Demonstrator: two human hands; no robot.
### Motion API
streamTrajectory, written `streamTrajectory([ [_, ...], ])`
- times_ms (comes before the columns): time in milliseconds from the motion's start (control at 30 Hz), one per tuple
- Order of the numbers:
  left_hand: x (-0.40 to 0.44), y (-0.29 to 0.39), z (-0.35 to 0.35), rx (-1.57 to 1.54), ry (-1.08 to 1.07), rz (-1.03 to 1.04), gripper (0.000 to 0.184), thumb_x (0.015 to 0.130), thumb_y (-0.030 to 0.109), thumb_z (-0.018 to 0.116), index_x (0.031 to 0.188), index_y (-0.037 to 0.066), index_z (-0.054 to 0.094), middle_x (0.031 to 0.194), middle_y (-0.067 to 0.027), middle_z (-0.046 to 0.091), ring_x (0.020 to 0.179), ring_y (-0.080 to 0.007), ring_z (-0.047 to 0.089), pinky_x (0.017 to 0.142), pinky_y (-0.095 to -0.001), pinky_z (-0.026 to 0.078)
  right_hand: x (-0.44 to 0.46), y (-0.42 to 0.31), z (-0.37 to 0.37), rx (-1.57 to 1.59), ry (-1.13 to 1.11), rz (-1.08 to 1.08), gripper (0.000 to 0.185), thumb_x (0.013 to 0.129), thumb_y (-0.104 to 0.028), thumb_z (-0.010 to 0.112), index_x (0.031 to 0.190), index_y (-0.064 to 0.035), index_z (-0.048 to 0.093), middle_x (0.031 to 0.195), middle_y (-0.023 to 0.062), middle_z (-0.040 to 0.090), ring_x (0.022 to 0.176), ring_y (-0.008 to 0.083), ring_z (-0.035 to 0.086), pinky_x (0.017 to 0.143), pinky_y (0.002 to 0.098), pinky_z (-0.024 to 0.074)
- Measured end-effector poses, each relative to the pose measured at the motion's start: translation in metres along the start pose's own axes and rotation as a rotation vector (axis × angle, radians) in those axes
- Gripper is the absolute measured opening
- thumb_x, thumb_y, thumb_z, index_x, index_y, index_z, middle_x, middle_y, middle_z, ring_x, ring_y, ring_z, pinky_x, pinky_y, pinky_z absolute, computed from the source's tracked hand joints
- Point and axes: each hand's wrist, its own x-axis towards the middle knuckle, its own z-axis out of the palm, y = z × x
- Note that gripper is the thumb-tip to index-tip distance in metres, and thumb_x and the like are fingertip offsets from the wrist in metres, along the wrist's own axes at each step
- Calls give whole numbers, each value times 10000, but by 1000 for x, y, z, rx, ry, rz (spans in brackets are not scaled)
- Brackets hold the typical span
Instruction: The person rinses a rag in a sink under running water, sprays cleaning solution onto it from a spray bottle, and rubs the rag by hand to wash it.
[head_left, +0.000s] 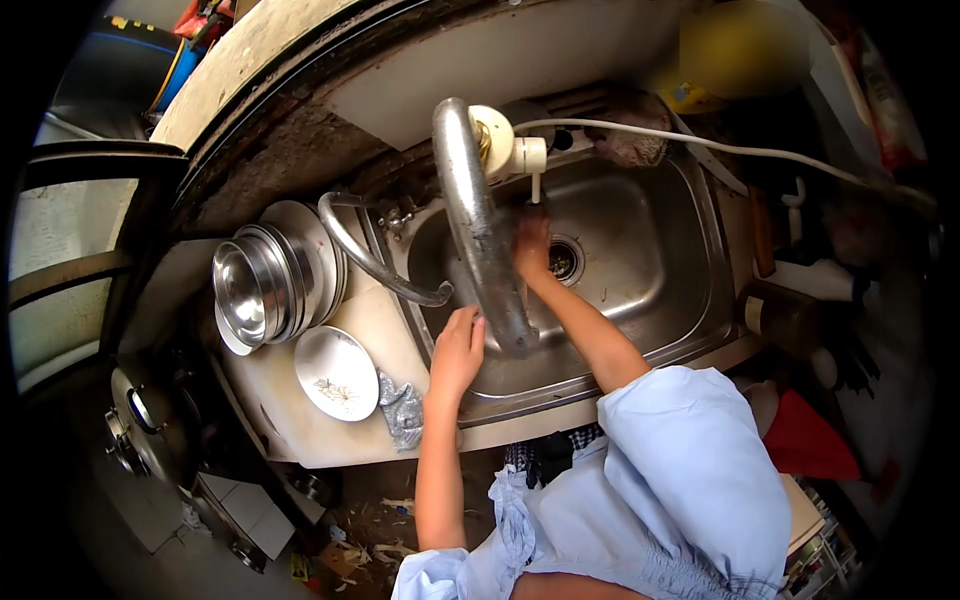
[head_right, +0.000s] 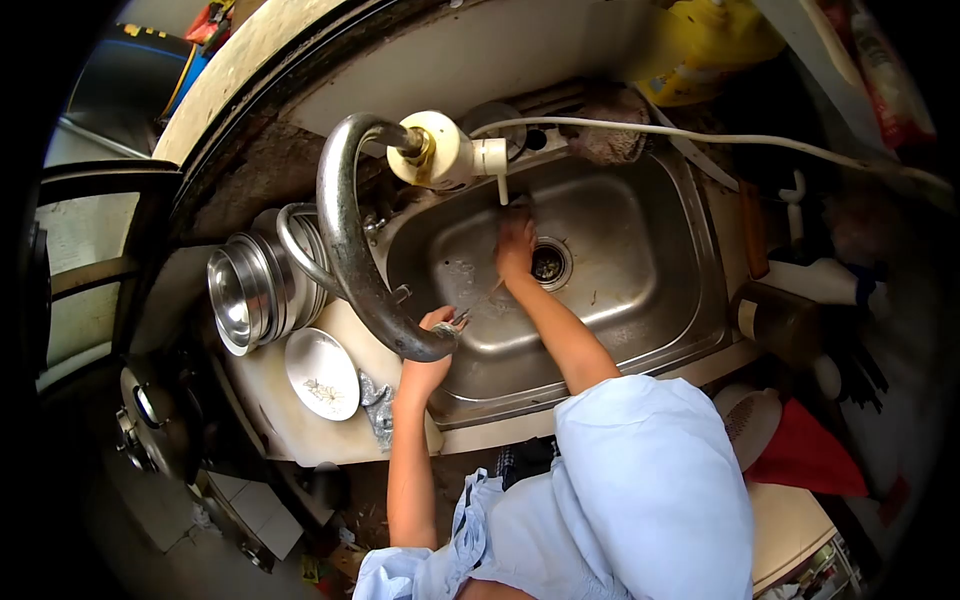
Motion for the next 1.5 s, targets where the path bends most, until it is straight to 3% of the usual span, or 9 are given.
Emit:
streamTrajectory([
  [33, -6, 4, 1, -45, -9, -9, 226, 811, 124, 426, 985, -8, 483, 950, -195, 515, 863, -368, 496, 726, -392, 405, 3, 1, -1, 7, -16, -8, 434, 715, -119, 529, 1113, -40, 374, 1169, 203, 354, 1044, 351, 381, 841, 386, 347],
  [100, -13, 5, 6, -32, -25, -27, 212, 815, 130, 428, 969, -3, 488, 952, -187, 517, 854, -362, 502, 721, -398, 405, 22, 1, -32, 1416, -1288, -62, 402, 740, -138, 497, 1122, -57, 402, 1236, 174, 296, 1109, 329, 340, 828, 398, 376],
  [167, -15, 10, 12, -61, -67, -52, 204, 813, 134, 429, 956, 3, 493, 935, -173, 527, 845, -348, 509, 714, -401, 407, -75, -31, -22, 392, -426, -822, 355, 754, -176, 493, 1097, -92, 453, 1209, 146, 355, 1100, 294, 368, 815, 364, 406],
  [333, -4, -11, 52, -27, -147, -82, 212, 812, 176, 428, 939, 26, 507, 895, -174, 546, 832, -345, 520, 700, -413, 416, -103, 67, -17, 114, -849, -948, 420, 676, -203, 597, 1084, -194, 496, 1163, 40, 412, 1045, 255, 410, 807, 339, 422],
  [733, 35, -41, 145, -27, -34, 47, 355, 799, 184, 451, 1084, -25, 420, 1039, -231, 489, 958, -342, 488, 815, -381, 384, 0, 78, -50, 133, -290, 101, 446, 555, 61, 528, 988, -36, 483, 983, 161, 476, 908, 335, 443, 749, 389, 413],
  [967, 59, -78, 110, -45, 56, -308, 316, 780, 101, 462, 1056, -41, 403, 1044, -254, 438, 969, -370, 434, 816, -379, 358, -31, 3, -2, 58, -286, -874, 306, 742, -250, 434, 1044, -215, 476, 1095, 44, 456, 955, 221, 482, 760, 373, 407],
  [1333, 44, -58, 125, -125, -3, 6, 217, 806, 93, 455, 993, -16, 450, 970, -178, 487, 857, -278, 514, 710, -319, 422, 22, 199, -42, -1003, -395, -469, 305, 736, -281, 476, 1003, -137, 507, 992, 105, 476, 880, 272, 512, 665, 374, 454],
  [1400, 42, -37, 122, -232, -54, -25, 199, 820, 102, 441, 982, -12, 462, 950, -160, 498, 828, -243, 527, 678, -298, 432, -6, 153, -39, -399, -282, 90, 396, 749, -239, 461, 1131, -146, 415, 1036, 168, 448, 914, 322, 507, 667, 395, 462],
  [1500, 34, -5, 113, -265, -64, 4, 193, 825, 106, 434, 971, -16, 468, 933, -148, 510, 814, -237, 530, 676, -296, 429, -39, 126, -50, -274, -410, -86, 455, 748, -189, 467, 1187, -174, 347, 997, 211, 457, 884, 336, 520, 648, 403, 469],
])
